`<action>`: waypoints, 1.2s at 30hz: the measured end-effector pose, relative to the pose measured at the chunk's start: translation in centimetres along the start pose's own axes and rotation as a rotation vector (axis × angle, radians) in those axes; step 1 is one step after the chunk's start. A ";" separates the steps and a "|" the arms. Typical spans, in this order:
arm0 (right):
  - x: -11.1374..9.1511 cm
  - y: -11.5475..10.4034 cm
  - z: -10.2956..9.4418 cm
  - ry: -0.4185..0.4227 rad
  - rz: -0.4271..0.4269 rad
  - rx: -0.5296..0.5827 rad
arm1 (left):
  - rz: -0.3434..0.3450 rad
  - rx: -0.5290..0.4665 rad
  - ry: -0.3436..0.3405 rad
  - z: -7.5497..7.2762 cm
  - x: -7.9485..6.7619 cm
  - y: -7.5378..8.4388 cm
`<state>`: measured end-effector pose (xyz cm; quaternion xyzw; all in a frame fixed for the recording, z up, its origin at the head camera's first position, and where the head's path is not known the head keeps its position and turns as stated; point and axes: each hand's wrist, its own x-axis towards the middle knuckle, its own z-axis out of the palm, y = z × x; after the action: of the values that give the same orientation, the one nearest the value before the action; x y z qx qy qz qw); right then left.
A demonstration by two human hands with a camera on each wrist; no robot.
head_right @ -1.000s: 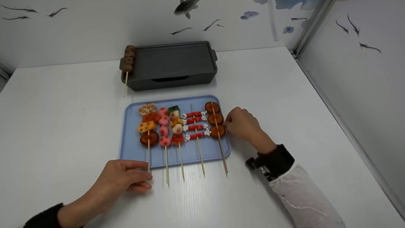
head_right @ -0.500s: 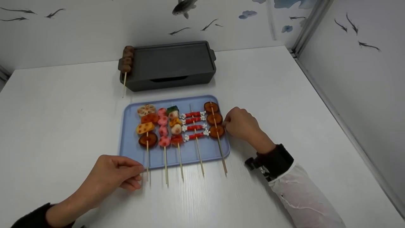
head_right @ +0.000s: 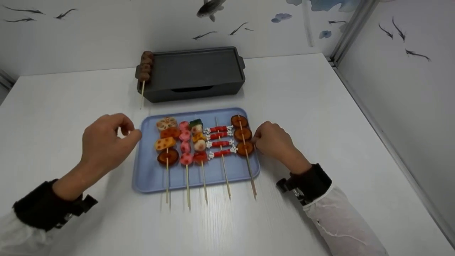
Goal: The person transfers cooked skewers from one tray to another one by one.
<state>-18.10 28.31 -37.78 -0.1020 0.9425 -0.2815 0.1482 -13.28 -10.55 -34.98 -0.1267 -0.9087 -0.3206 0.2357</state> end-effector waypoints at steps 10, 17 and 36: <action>0.0 -0.1 0.1 -0.009 0.011 -0.007 | -0.349 0.000 -0.122 2.1 6.2 -4.3; 0.0 -0.1 0.0 -0.009 0.014 0.006 | -0.486 -0.109 -0.214 3.1 8.6 -5.6; 0.0 0.2 0.2 0.018 -0.012 -0.021 | -0.741 -0.743 -0.254 2.9 9.7 -5.9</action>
<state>-18.07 28.34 -38.06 -0.1066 0.9462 -0.2732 0.1371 -24.82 -12.40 -35.08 0.0898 -0.7392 -0.6642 -0.0659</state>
